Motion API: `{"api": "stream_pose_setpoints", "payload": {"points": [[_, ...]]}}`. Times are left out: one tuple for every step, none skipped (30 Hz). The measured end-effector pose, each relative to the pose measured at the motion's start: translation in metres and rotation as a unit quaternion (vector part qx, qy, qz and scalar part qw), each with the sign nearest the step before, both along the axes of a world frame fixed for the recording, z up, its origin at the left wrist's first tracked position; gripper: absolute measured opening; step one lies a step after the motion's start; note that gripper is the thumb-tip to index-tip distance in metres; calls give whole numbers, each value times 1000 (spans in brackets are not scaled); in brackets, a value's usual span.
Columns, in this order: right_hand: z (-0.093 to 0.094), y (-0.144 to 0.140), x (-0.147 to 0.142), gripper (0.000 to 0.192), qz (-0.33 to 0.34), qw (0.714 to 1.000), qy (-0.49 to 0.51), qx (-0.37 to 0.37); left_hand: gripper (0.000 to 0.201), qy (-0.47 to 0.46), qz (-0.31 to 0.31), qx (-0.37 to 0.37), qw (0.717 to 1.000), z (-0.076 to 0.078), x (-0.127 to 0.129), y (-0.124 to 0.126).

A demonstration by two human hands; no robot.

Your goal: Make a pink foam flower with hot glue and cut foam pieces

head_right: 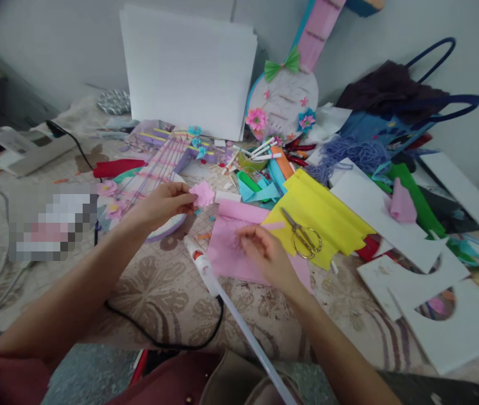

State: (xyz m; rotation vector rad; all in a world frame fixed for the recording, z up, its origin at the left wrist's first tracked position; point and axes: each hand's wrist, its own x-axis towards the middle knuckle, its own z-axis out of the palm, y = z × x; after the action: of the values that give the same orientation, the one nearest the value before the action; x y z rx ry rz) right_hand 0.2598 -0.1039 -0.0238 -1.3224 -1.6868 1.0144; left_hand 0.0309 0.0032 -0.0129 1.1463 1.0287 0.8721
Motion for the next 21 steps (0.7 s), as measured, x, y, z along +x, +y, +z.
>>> {"api": "stream_pose_setpoints", "payload": {"points": [[-2,-15,0,21,24,999,-26,-9,10,0,0,0,1000,0,0,-1],[-4,-28,-2,28,46,998,-51,-12,11,0,-1,0,1000,-1,0,-3],[-7,-39,-7,39,58,995,-77,-15,12,0,-3,0,1000,-1,0,-4],[-10,-47,-15,48,56,993,-105,-19,13,0,-5,-2,1000,-2,0,-6],[-13,-52,-24,55,53,992,-117,-5,14,0,-8,-5,1000,-2,0,-7],[-16,-55,-35,59,47,991,-128,-7,15,-2,-9,-8,1000,-2,0,-8],[-19,-55,-45,57,32,990,-136,-7,15,-3,-11,-11,1000,-3,0,-9],[-21,-54,-56,49,5,990,-143,-1,16,-6,-11,-12,1000,-3,0,-10],[-24,-51,-65,40,-19,988,-154,7,16,-8,-12,-12,1000,-4,0,-11],[-26,-48,-73,35,-39,985,-168,12,15,-9,-14,-10,1000,-4,0,-11],[-27,-45,-80,33,-37,983,-177,15,15,-8,-15,-6,1000,-4,-1,-12],[-29,-43,-84,27,-44,982,-184,16,14,-6,-15,-3,1000,-4,-1,-12],[-30,-41,-87,21,-47,981,-189,14,14,-3,-12,-1,1000,-5,-1,-12],[-32,-41,-89,15,-50,981,-186,11,14,0,-8,0,1000,-5,-1,-12],[-34,-42,-89,12,-56,983,-175,5,14,1,-5,0,1000,-5,-2,-12],[-35,-44,-89,12,-66,986,-154,0,14,1,-3,-1,1000,-5,-2,-12],[-36,-47,-87,14,-83,989,-122,-6,14,0,-2,-3,1000,-6,-2,-11],[-37,-51,-85,18,-100,991,-91,-10,14,-1,-1,-3,1000,-6,-3,-11],[-38,-56,-82,20,-131,989,-62,-3,14,0,-1,-4,1000,-7,-3,-11],[-37,-60,-79,21,-150,988,-47,2,14,2,-2,-4,1000,-8,-3,-11],[-36,-63,-75,23,-164,985,-47,3,14,5,-2,-5,1000,-9,-3,-11]]}}
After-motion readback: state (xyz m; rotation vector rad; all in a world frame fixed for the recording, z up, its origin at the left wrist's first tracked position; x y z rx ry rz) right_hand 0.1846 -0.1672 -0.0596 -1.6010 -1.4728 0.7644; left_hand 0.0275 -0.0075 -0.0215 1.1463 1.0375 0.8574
